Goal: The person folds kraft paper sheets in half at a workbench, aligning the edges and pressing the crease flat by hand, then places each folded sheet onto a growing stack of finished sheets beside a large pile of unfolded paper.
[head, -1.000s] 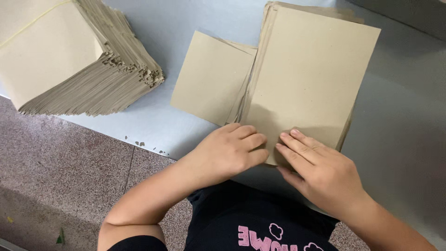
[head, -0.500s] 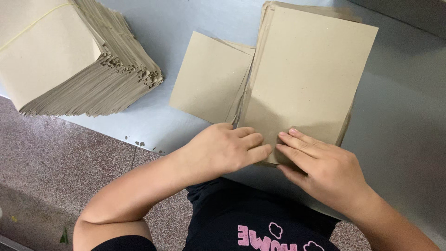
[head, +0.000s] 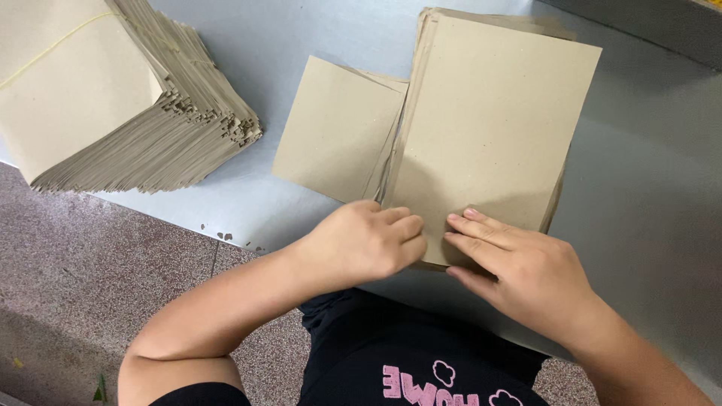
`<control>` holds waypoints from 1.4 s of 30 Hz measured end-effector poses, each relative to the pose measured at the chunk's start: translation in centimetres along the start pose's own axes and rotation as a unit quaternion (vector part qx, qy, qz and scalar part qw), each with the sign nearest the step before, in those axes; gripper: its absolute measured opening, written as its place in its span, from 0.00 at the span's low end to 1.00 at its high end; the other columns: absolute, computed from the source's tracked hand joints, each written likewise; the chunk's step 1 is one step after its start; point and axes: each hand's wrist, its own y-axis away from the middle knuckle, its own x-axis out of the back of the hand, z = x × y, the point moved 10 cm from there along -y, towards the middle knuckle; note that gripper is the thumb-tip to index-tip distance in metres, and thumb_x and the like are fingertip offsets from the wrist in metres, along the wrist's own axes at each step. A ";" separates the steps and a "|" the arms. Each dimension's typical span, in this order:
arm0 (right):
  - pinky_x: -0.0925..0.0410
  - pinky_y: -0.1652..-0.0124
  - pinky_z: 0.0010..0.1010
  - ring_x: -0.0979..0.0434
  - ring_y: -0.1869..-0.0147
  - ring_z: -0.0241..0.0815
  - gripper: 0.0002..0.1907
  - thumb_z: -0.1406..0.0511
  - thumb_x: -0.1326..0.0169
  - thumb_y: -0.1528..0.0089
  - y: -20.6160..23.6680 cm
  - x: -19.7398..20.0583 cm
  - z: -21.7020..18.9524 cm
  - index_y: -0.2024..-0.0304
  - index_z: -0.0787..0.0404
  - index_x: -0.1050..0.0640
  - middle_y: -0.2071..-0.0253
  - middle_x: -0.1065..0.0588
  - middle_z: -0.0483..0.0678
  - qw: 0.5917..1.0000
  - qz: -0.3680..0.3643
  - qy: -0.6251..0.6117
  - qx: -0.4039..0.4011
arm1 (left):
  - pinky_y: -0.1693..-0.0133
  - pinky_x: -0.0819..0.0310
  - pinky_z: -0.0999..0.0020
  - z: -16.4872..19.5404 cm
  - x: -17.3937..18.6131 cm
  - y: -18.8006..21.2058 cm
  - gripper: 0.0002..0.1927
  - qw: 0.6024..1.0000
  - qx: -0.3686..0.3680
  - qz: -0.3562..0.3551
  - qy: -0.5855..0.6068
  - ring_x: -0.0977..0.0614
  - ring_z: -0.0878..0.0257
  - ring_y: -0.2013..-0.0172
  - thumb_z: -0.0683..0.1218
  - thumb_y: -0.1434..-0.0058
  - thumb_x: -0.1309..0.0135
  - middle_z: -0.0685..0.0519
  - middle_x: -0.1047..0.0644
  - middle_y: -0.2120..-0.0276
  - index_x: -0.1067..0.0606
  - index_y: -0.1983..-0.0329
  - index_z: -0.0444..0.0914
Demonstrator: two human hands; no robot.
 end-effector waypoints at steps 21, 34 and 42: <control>0.24 0.65 0.24 0.17 0.64 0.37 0.12 0.69 0.38 0.45 2.2 3.4 2.0 0.59 0.61 0.17 0.66 0.16 0.46 0.944 0.081 -0.314 -0.053 | 0.29 0.43 0.61 -6.2 0.1 0.7 0.55 0.699 0.181 0.318 0.614 0.37 0.61 0.28 0.57 0.45 0.25 0.55 0.39 0.29 0.49 0.24 0.50; 0.29 0.38 0.30 0.22 0.41 0.40 0.10 0.72 0.51 0.29 3.1 2.7 5.8 0.45 0.66 0.27 0.45 0.23 0.53 0.821 0.334 -0.458 -0.067 | 0.44 0.20 0.68 -4.9 -0.3 -1.1 0.19 0.804 0.170 0.283 0.494 0.14 0.60 0.48 0.38 0.40 0.33 0.50 0.18 0.49 0.23 0.46 0.35; 0.31 0.63 0.17 0.23 0.63 0.28 0.08 0.74 0.39 0.32 6.3 1.4 8.3 0.50 0.71 0.20 0.63 0.20 0.50 0.846 0.363 -0.345 -0.183 | 0.47 0.22 0.67 -6.1 -4.7 1.2 0.15 0.652 0.253 0.324 0.638 0.18 0.66 0.51 0.39 0.33 0.36 0.51 0.18 0.52 0.23 0.45 0.33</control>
